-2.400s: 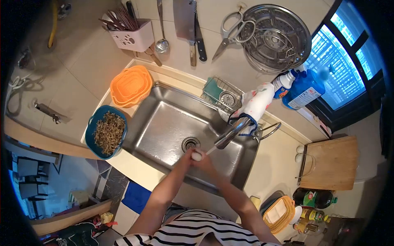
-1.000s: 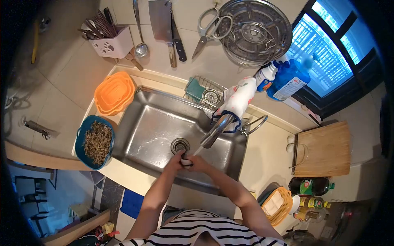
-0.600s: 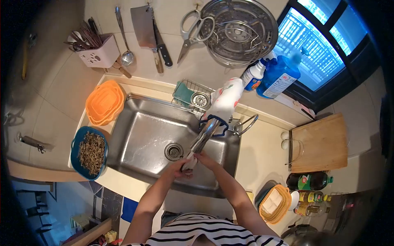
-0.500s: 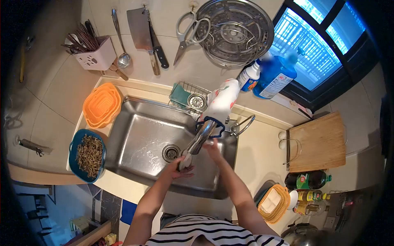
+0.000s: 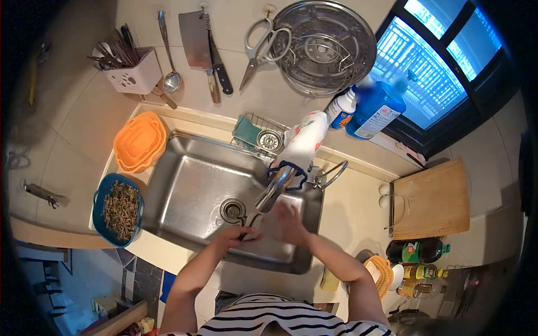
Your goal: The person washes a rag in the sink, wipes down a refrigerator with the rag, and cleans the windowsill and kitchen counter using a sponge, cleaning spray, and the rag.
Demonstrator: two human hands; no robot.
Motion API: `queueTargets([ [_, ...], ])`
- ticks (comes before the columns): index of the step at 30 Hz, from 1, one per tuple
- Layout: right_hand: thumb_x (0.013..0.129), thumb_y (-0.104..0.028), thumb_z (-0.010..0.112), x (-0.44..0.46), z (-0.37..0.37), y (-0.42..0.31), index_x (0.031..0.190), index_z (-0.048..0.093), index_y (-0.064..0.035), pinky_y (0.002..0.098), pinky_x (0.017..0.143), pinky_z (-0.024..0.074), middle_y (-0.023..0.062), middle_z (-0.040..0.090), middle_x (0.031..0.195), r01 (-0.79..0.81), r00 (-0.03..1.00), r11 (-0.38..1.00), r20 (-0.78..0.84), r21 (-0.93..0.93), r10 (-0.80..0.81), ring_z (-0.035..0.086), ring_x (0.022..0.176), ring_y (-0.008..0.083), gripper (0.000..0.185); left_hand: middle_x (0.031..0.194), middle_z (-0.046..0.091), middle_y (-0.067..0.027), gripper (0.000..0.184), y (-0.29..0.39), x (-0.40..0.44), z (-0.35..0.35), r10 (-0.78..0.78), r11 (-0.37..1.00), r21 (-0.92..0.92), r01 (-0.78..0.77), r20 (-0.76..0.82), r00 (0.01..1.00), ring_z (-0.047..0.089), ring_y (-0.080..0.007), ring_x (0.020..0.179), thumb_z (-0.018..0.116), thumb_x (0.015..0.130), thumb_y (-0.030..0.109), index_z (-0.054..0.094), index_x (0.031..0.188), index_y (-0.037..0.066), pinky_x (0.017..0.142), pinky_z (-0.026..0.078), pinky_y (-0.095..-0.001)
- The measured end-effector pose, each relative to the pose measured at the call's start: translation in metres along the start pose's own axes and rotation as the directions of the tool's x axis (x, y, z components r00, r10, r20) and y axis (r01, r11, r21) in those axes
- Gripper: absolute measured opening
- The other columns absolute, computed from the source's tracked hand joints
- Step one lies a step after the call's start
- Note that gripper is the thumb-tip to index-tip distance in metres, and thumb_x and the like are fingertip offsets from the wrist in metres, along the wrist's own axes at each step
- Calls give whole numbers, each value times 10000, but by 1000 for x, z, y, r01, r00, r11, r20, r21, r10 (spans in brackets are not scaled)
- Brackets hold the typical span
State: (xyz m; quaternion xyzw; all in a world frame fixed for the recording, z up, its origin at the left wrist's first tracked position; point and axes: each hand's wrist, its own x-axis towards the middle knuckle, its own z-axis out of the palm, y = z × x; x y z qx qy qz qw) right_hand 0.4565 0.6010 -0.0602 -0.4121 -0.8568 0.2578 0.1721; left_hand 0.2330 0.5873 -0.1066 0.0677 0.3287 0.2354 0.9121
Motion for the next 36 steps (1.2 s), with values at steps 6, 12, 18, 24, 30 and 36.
queueTargets([
  [6,661,-249,592,8,19,-26,1256,271,-138,481,977,116,112,307,1270,501,863,792,130,-350,-488,260,1194,273,686,694,544,-18,101,5,-24,54,-248,786,587,192,16,969,513,-97,622,610,677,105,540,749,89,468,388,-216],
  [12,707,-172,516,30,28,-29,1163,370,-103,397,775,401,139,507,1026,214,933,974,311,-77,-181,503,912,313,484,590,536,-65,154,6,8,43,-31,375,913,160,-160,987,513,-144,538,618,609,198,547,650,68,455,398,-250],
  [18,703,-137,500,50,42,-26,828,520,-50,410,654,441,181,569,792,38,954,990,299,-138,5,557,742,325,154,800,577,-188,224,3,2,48,513,34,983,178,-171,841,560,-345,759,564,589,164,577,748,7,650,449,-402],
  [24,630,-145,542,57,57,-24,811,534,-40,404,648,455,167,579,760,-188,916,941,295,-280,271,563,731,331,210,796,587,-174,213,1,22,19,559,-303,921,244,-36,829,578,-308,763,560,627,145,588,799,21,642,466,-397],
  [30,630,-149,562,38,59,-29,861,555,-48,390,679,454,173,584,791,-260,908,943,281,-210,312,563,748,331,252,796,591,-148,175,5,10,33,524,-531,844,73,259,811,582,-288,747,530,671,115,538,816,19,641,471,-386],
  [36,586,-144,707,9,37,-43,1019,456,-69,299,735,432,65,562,887,-400,916,721,215,566,340,536,824,188,505,889,557,-178,358,1,14,13,527,-615,786,-60,467,710,577,-266,792,643,631,126,482,925,0,689,469,-351],
])
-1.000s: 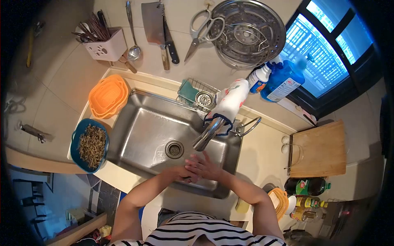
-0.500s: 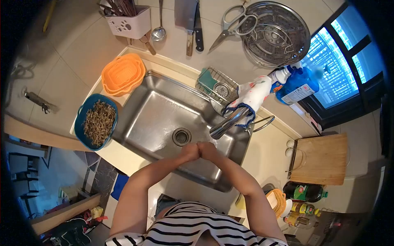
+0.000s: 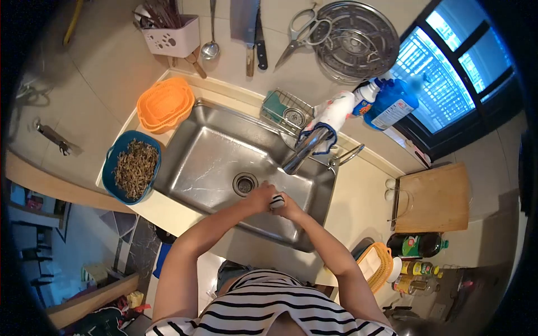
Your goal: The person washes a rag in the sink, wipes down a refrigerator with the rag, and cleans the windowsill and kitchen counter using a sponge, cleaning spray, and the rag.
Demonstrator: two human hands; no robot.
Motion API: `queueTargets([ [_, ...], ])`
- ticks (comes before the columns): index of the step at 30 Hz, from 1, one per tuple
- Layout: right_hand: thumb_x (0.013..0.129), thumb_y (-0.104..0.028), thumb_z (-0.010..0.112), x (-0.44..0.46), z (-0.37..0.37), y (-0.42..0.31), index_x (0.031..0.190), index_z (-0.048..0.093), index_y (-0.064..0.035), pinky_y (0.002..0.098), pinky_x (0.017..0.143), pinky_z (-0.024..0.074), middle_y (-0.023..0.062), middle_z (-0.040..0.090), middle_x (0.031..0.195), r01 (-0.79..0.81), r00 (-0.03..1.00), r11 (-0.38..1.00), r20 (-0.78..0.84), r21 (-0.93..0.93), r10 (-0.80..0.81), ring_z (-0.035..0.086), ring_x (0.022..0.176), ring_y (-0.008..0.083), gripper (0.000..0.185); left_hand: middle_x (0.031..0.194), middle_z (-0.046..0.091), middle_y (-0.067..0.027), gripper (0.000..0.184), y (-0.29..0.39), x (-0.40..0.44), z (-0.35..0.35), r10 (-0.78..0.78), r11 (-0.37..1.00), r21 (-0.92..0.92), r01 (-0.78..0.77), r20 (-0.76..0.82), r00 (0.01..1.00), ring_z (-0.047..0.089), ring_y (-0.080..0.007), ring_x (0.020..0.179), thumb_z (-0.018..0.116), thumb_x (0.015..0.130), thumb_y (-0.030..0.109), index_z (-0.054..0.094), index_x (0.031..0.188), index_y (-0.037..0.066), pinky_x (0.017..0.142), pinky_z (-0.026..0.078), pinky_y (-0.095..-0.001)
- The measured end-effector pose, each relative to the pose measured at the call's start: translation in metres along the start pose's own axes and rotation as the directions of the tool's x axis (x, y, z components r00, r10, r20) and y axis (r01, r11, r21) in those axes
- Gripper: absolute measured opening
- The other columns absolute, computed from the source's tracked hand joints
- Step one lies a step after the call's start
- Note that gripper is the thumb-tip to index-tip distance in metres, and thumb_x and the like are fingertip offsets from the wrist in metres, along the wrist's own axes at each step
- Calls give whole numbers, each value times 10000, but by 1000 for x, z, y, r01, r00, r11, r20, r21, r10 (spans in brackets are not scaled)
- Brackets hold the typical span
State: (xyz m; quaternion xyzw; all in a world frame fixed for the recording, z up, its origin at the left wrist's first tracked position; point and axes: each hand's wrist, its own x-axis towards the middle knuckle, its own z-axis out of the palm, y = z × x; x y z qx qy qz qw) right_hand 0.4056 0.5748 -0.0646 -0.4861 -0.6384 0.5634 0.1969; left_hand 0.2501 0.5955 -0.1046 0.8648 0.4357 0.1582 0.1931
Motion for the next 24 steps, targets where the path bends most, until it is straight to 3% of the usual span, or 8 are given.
queueTargets([
  [4,672,-179,679,-19,-17,-1,1113,365,-111,263,778,399,39,498,995,80,996,995,-50,65,-76,469,938,146,546,867,555,-169,362,18,-14,-62,-201,706,-659,259,164,966,576,-226,767,647,652,62,479,962,-24,672,481,-314],
  [6,696,-155,651,-27,-17,-11,1090,390,-107,258,782,395,39,500,973,21,996,938,-90,346,11,469,918,137,475,853,559,-128,311,12,-9,-74,-330,111,-897,428,373,867,564,-177,750,586,699,-13,476,990,-34,654,486,-279],
  [11,713,-90,612,-16,-22,-16,1040,452,-64,230,744,393,55,498,971,-45,958,921,-244,387,150,475,860,126,365,789,565,-59,186,28,-10,-86,-295,395,-889,231,115,949,551,-115,705,534,735,-28,504,913,19,596,457,-217],
  [13,705,-89,622,-19,-31,-27,953,503,-49,227,697,386,35,502,891,221,948,868,-306,444,-85,465,795,104,279,692,543,-64,182,33,-7,-97,-495,195,-951,238,114,861,505,-102,600,485,731,-72,442,885,14,525,415,-211],
  [17,757,-149,575,-37,-51,-45,932,495,-77,235,727,366,-3,504,870,261,961,901,-184,348,-208,445,845,104,205,668,467,-24,160,37,-4,-103,-454,376,-903,209,17,891,419,-74,581,437,753,-61,397,863,48,513,339,-195],
  [20,777,-208,545,-55,-65,-68,893,506,-48,238,728,372,7,507,871,67,983,995,-175,68,-54,459,843,118,202,688,388,-7,150,50,1,-123,-373,591,-806,-30,-306,876,369,-78,616,431,771,-29,389,889,55,548,328,-205],
  [22,781,-301,518,-60,-77,-59,912,526,-24,234,697,373,38,531,909,300,796,609,-159,-734,-584,462,818,101,306,734,369,-14,142,63,3,-142,-330,751,-655,-85,-483,811,365,-93,658,422,782,-11,386,905,49,575,334,-218],
  [24,779,-326,527,-60,-89,-56,903,545,-25,260,692,390,67,549,833,436,750,711,-213,-551,-626,501,753,150,326,710,401,-33,154,59,6,-133,-228,863,-493,-108,-573,787,375,-113,613,429,787,1,394,928,49,547,345,-246],
])
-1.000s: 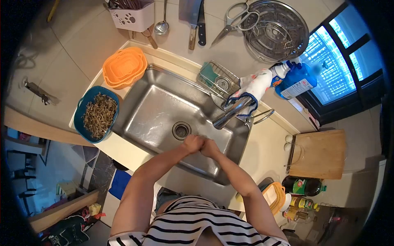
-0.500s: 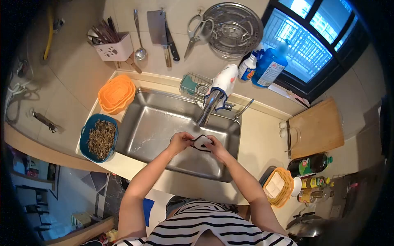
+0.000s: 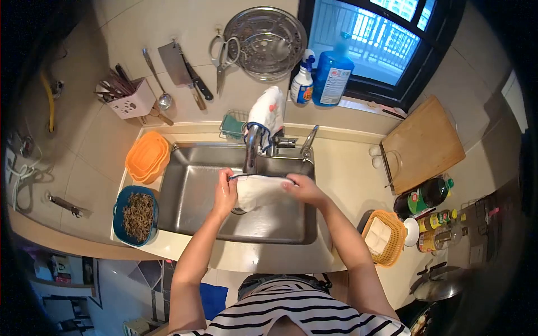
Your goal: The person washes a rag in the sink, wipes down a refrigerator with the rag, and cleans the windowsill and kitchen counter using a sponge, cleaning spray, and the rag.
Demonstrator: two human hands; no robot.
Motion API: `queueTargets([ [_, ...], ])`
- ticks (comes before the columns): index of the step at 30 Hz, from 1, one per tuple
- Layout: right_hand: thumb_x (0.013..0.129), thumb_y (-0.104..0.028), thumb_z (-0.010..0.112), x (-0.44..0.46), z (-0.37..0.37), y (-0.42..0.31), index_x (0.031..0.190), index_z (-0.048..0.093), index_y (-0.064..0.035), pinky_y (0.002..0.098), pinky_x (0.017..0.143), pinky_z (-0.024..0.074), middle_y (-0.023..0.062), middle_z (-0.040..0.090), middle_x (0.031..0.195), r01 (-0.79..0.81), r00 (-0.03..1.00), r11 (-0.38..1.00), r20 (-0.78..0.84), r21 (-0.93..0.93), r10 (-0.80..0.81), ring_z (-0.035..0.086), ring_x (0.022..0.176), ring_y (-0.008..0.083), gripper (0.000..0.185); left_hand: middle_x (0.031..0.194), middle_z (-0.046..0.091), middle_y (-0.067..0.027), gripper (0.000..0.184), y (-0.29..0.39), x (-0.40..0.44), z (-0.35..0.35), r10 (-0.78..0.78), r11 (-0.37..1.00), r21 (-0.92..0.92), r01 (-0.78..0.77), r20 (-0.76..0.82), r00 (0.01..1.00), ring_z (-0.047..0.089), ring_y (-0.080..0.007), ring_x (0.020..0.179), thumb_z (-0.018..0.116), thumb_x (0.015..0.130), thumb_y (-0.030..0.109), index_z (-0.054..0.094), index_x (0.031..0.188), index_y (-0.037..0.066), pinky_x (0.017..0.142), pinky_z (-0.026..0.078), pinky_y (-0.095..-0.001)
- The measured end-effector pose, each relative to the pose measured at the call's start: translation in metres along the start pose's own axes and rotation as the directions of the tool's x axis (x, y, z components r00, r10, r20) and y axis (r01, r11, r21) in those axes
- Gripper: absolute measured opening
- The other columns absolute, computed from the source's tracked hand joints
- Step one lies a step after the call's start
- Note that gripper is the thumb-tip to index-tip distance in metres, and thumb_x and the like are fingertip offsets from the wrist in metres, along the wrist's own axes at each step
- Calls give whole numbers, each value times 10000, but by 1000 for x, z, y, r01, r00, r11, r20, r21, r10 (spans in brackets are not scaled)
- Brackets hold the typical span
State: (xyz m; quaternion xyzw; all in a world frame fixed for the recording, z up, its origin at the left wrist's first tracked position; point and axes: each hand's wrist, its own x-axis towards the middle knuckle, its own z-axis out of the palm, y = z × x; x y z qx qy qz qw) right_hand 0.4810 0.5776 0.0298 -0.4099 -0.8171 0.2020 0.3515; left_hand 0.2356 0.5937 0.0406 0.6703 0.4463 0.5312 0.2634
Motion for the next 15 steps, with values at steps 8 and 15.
queueTargets([
  [8,694,-257,607,-33,-32,4,873,525,25,384,723,407,174,545,882,-396,882,916,254,-55,397,515,821,341,344,703,443,5,115,17,-2,5,-389,920,39,391,232,892,378,-63,576,555,772,93,470,846,74,498,326,-189],
  [15,662,-157,600,-113,73,55,1128,377,-85,376,908,290,119,454,1071,-622,606,747,-458,236,650,385,1077,244,522,740,453,37,247,93,-33,111,-90,706,-418,572,748,657,408,-33,585,550,786,168,453,994,77,531,354,-174],
])
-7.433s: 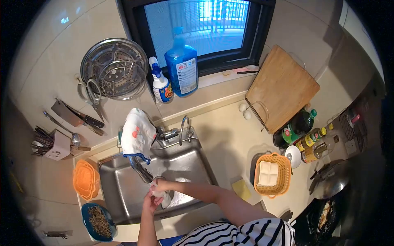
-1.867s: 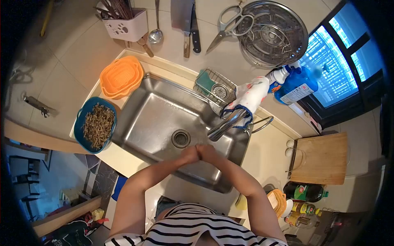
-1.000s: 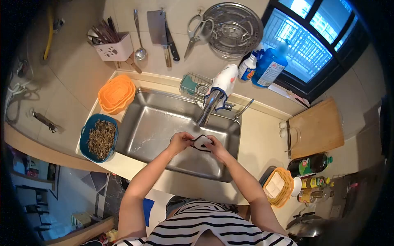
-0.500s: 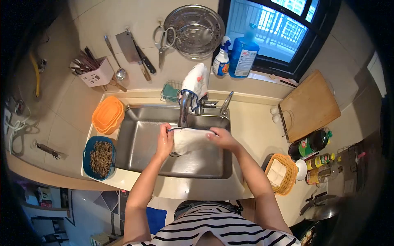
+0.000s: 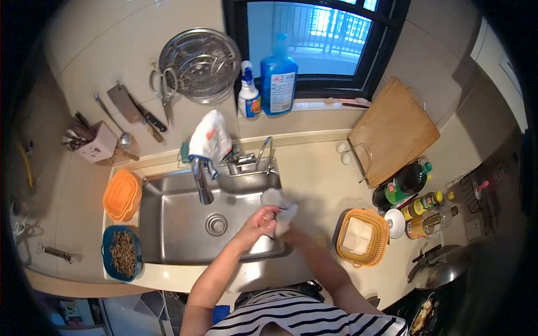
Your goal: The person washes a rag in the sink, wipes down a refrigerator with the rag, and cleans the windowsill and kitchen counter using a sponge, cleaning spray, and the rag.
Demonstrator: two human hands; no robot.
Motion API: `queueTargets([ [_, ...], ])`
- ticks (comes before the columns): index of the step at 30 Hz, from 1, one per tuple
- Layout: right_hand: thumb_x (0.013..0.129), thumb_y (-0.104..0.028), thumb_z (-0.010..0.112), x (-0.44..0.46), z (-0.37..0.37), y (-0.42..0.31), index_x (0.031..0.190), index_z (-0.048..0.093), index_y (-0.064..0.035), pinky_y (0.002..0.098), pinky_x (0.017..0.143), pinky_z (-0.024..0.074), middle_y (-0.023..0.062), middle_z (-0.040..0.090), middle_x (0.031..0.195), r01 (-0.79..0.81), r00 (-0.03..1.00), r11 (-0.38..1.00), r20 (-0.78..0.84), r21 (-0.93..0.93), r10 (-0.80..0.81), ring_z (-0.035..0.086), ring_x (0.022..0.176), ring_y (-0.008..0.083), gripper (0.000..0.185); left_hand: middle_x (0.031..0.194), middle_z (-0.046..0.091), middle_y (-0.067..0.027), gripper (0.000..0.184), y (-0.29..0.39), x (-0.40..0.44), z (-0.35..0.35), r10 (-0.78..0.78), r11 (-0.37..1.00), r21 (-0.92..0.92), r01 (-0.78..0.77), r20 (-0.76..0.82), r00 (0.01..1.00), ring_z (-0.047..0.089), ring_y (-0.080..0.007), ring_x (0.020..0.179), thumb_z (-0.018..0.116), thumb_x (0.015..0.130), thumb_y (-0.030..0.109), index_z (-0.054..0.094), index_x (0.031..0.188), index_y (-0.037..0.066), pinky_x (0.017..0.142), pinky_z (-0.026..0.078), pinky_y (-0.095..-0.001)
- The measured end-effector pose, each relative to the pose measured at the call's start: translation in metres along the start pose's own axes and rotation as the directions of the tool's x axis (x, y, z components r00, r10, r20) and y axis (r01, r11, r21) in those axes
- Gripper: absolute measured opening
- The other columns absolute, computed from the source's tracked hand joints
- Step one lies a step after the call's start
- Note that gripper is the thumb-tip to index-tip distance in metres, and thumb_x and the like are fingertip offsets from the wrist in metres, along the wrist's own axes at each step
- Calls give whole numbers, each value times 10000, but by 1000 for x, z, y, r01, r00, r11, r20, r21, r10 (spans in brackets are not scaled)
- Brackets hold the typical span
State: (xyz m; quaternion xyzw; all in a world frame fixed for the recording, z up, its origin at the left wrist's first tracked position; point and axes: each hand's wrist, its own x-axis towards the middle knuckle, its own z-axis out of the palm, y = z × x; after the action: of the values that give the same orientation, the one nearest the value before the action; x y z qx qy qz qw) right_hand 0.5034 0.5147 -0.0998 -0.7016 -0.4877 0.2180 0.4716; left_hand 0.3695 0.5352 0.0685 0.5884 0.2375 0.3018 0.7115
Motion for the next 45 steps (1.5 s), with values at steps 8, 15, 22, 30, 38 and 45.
queueTargets([
  [8,744,-177,507,43,-20,37,1178,371,-104,340,908,311,81,399,1178,278,957,942,139,-188,-255,401,1075,230,461,856,527,-96,293,-127,79,28,-80,983,-186,5,-397,914,522,-202,732,519,742,144,462,1006,32,656,440,-302],
  [15,783,-102,424,197,-97,-52,1187,388,-122,280,907,319,76,339,1249,485,811,764,-107,-426,-575,368,1120,182,406,1068,438,-209,338,-143,79,28,254,522,842,-134,-4,967,394,-347,1037,494,699,72,457,1023,-16,852,340,-409],
  [22,773,-81,394,337,-1,-40,1149,444,-161,240,750,437,-3,427,1187,846,530,368,686,-386,-499,452,1035,115,388,1147,399,-192,356,-199,113,34,171,351,895,-276,229,958,368,-337,1084,481,731,173,472,1059,33,897,302,-443],
  [30,814,-335,423,357,-108,94,1023,477,-85,354,725,435,115,530,915,269,900,899,-243,-347,-363,522,819,249,331,1155,402,-154,367,-209,106,41,132,313,926,-210,176,975,377,-297,1092,538,679,226,520,1030,121,866,314,-462],
  [38,811,-315,441,412,-163,186,1006,464,-48,356,774,413,129,485,972,-492,826,677,-538,-547,165,476,885,249,332,1139,425,-163,337,-200,110,41,184,338,916,-215,160,970,391,-317,1079,539,673,216,546,996,122,851,316,-481],
  [45,794,-283,457,419,-170,185,1026,460,-32,349,800,400,149,475,1006,-583,761,624,-619,-520,195,459,932,261,342,1130,434,-170,346,-182,109,39,131,400,893,-208,168,977,396,-304,1077,556,673,211,543,1001,101,874,306,-436],
])
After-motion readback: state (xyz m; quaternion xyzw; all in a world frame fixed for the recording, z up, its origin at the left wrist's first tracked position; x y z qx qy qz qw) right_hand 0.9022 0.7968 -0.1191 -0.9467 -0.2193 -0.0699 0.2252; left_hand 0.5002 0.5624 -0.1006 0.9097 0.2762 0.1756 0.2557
